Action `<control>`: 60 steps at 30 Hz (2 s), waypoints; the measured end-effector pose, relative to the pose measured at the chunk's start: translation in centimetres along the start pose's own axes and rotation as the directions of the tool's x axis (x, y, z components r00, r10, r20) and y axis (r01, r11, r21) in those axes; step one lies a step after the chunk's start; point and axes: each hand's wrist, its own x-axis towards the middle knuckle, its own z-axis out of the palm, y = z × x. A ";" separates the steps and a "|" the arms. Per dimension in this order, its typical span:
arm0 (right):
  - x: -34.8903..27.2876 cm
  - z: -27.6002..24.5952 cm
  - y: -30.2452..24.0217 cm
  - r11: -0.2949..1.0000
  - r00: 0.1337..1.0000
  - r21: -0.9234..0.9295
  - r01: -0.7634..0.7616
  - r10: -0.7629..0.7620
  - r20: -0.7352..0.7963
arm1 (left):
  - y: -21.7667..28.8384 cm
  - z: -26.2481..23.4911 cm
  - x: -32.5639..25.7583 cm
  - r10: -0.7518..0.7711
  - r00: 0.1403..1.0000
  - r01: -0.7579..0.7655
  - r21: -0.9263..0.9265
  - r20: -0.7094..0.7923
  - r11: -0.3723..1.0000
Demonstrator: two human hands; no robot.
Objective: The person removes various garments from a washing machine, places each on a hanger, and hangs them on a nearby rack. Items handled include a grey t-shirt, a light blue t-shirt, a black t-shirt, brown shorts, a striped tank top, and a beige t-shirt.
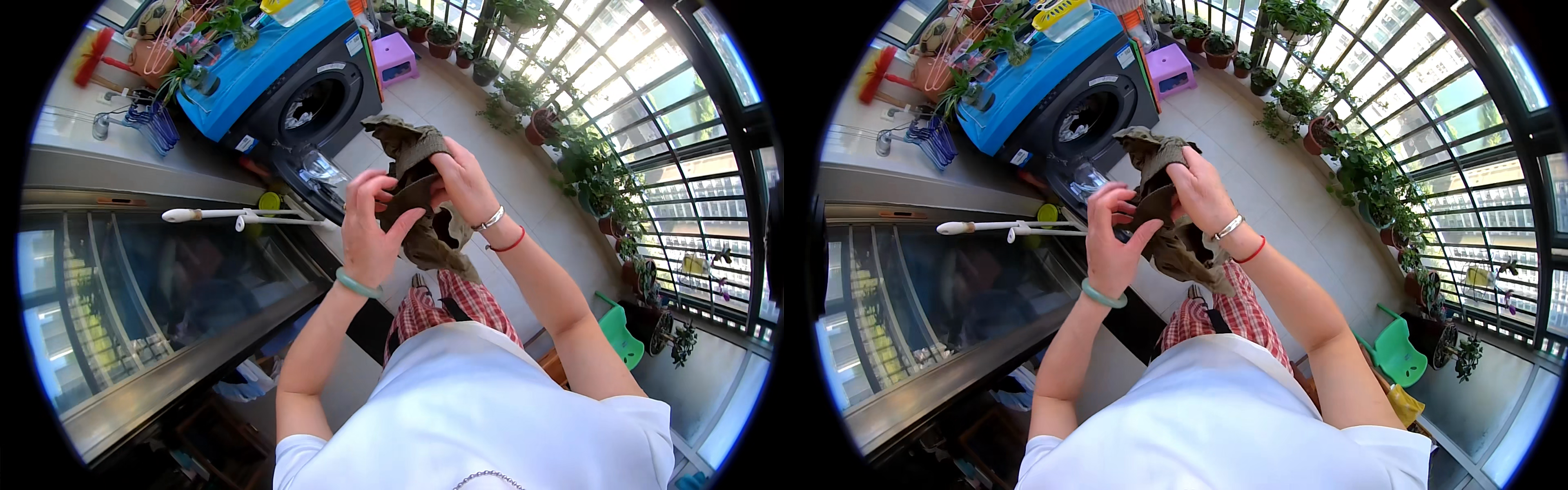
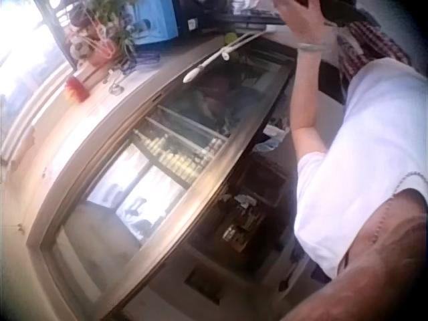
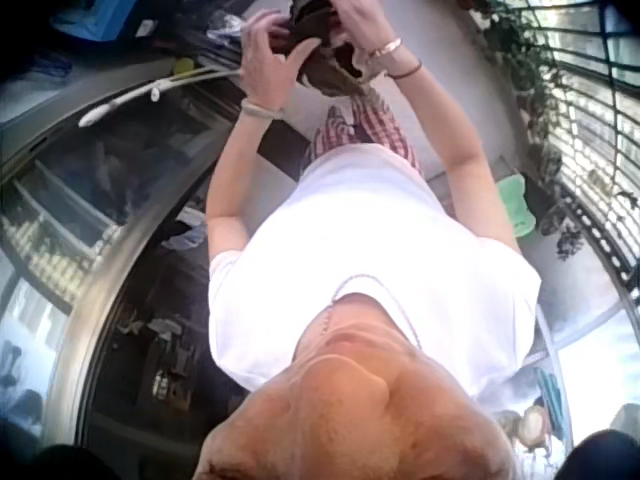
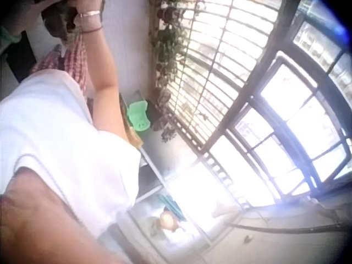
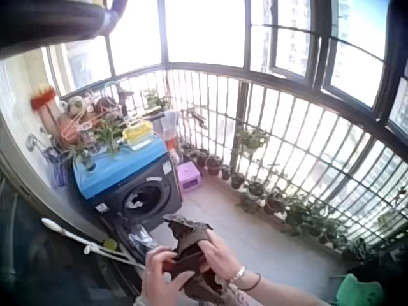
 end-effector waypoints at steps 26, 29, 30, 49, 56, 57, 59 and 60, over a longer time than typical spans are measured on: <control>-10.9 -12.9 -8.6 0.288 0.580 -0.524 0.802 -0.160 0.799 | 15.0 -11.1 5.4 0.228 0.621 -0.658 0.341 0.750 0.672; -8.8 -13.9 -11.4 0.006 0.579 -0.601 0.799 -0.277 0.767 | 12.1 -12.2 6.2 0.299 0.622 -0.763 0.475 0.724 0.438; -8.2 -13.6 -12.6 -0.179 0.501 -0.582 0.793 -0.352 0.791 | 11.6 -12.1 7.1 0.355 0.592 -0.798 0.465 0.724 0.383; -9.9 -14.0 -7.0 0.033 0.728 -0.741 0.670 -0.221 0.649 | 7.8 -6.5 0.2 0.409 0.606 -0.773 0.387 0.682 0.502; -11.0 -13.5 -12.2 -0.032 0.631 -0.683 0.730 -0.352 0.691 | 12.5 -7.5 3.8 0.470 0.600 -0.794 0.411 0.647 0.448; -11.2 -13.4 -12.6 -0.030 0.587 -0.650 0.759 -0.401 0.704 | 12.6 -7.7 4.2 0.461 0.614 -0.786 0.448 0.641 0.425; -11.4 -13.5 -13.7 -0.019 0.555 -0.631 0.776 -0.455 0.696 | 13.0 -8.8 4.9 0.359 0.656 -0.750 0.515 0.665 0.416; -11.5 -13.8 -14.2 -0.012 0.545 -0.627 0.779 -0.483 0.686 | 14.1 -8.6 4.7 0.422 0.653 -0.755 0.499 0.629 0.424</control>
